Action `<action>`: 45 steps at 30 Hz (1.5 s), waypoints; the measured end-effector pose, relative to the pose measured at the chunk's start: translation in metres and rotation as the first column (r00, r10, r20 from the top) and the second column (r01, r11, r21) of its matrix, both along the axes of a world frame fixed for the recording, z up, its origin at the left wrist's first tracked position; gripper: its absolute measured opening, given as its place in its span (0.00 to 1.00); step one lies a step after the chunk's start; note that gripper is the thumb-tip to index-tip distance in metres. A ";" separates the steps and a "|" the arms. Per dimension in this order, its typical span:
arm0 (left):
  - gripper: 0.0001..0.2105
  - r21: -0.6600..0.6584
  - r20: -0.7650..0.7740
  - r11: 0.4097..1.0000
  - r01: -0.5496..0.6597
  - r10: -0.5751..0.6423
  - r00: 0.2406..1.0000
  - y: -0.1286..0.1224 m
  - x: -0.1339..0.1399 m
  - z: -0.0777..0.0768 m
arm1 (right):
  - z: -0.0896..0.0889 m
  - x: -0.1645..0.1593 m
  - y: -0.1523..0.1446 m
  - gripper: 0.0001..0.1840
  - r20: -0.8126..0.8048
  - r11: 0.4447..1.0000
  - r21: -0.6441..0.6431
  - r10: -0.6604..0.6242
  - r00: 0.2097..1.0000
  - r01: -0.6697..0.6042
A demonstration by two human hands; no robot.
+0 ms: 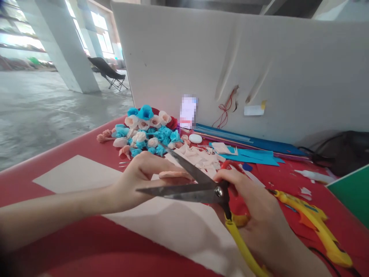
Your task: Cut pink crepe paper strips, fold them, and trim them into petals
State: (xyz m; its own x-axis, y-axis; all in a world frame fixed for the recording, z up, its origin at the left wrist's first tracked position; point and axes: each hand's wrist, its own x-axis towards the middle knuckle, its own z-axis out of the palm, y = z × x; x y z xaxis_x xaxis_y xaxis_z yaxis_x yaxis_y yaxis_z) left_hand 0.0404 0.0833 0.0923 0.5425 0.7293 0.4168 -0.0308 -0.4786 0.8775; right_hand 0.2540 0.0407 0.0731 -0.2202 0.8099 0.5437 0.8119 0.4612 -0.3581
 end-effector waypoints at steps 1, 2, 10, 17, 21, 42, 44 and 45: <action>0.09 0.020 0.009 1.000 -0.010 0.009 1.000 0.001 0.000 0.000 | 0.001 0.006 0.001 0.14 0.084 0.998 0.053 0.027 0.996 -0.031; 0.09 0.037 0.015 0.999 -0.019 0.018 1.000 0.001 -0.001 0.000 | 0.001 0.011 0.003 0.15 0.163 0.991 0.106 0.060 0.985 -0.078; 0.09 0.137 -0.061 0.990 0.027 -0.019 0.998 0.004 -0.002 -0.003 | -0.005 0.035 0.008 0.23 0.311 0.967 0.214 0.063 0.948 -0.134; 0.07 0.097 -0.104 0.994 0.039 -0.029 0.994 0.003 -0.003 -0.002 | -0.004 0.038 0.009 0.30 0.396 0.962 0.226 0.052 0.917 -0.152; 0.06 0.133 -0.076 0.991 0.033 -0.023 0.997 0.002 -0.001 -0.002 | -0.001 0.037 0.008 0.26 0.441 0.951 0.256 0.042 0.896 -0.171; 0.07 0.152 -0.042 0.988 0.018 -0.011 0.999 0.003 0.001 -0.003 | 0.001 0.033 0.012 0.16 0.478 0.897 0.384 0.009 0.878 -0.218; 0.08 0.126 -0.059 0.992 0.027 -0.019 0.998 0.003 0.001 -0.003 | 0.002 0.031 0.013 0.15 0.462 0.896 0.380 0.031 0.886 -0.230; 0.08 0.106 -0.071 0.994 0.031 -0.023 0.997 0.004 0.002 -0.004 | 0.002 0.030 0.013 0.14 0.446 0.899 0.370 0.050 0.894 -0.235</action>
State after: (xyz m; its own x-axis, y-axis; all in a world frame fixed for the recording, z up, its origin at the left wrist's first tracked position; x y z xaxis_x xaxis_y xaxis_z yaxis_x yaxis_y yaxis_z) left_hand 0.0420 0.0874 0.0886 0.5919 0.6672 0.4523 0.0143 -0.5697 0.8217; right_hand 0.2842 0.0539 0.0750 -0.5952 0.4795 0.6449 0.7537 0.6114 0.2411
